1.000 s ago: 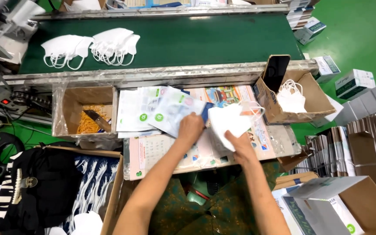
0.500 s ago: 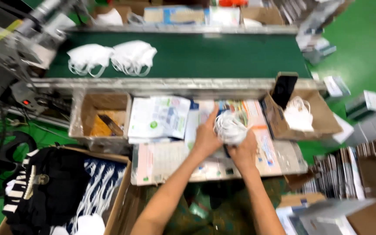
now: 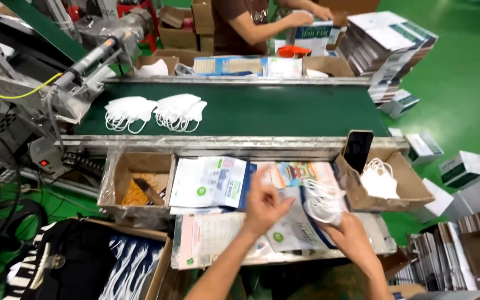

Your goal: The recorder is packaging face masks and taping boxes in a factory setting.

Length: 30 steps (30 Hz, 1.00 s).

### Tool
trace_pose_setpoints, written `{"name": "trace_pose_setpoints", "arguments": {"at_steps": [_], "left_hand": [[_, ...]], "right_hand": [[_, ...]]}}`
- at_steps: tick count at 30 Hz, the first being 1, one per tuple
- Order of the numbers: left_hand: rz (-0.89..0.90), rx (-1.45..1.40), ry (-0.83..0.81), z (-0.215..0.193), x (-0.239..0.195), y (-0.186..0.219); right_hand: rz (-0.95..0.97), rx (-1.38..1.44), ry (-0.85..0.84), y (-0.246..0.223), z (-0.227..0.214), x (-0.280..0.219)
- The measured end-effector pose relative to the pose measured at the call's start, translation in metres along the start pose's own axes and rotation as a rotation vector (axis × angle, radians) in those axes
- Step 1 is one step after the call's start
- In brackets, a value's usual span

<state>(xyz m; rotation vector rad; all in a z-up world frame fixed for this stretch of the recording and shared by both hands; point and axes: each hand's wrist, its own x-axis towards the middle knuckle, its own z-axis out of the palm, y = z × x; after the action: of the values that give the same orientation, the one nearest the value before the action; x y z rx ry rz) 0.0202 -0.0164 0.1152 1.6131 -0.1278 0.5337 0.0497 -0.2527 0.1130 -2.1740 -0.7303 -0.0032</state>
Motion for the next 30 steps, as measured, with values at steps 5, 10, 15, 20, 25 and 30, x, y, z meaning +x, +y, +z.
{"name": "trace_pose_setpoints", "arguments": {"at_steps": [5,10,15,20,25,30], "left_hand": [[0.469,0.254,-0.396,-0.029,0.041,0.017],[0.085,0.032,-0.705,-0.026,0.038,-0.031],[-0.107,0.206,-0.695,-0.004,0.010,-0.060],[-0.104,-0.073,-0.541,-0.011,0.021,-0.058],[-0.356,-0.138,-0.530,-0.003,0.018,-0.047],[-0.409,-0.279,-0.484,-0.015,0.026,-0.062]], "right_hand": [[-0.110,0.075,0.023,-0.027,0.001,0.000],[-0.027,0.179,-0.111,-0.012,0.011,0.011],[0.092,-0.640,-0.546,0.044,0.042,0.022],[0.176,0.285,-0.250,0.043,-0.001,0.027],[0.107,-0.395,-0.469,0.049,0.012,0.035],[0.041,0.013,-0.178,0.001,-0.032,0.045]]}}
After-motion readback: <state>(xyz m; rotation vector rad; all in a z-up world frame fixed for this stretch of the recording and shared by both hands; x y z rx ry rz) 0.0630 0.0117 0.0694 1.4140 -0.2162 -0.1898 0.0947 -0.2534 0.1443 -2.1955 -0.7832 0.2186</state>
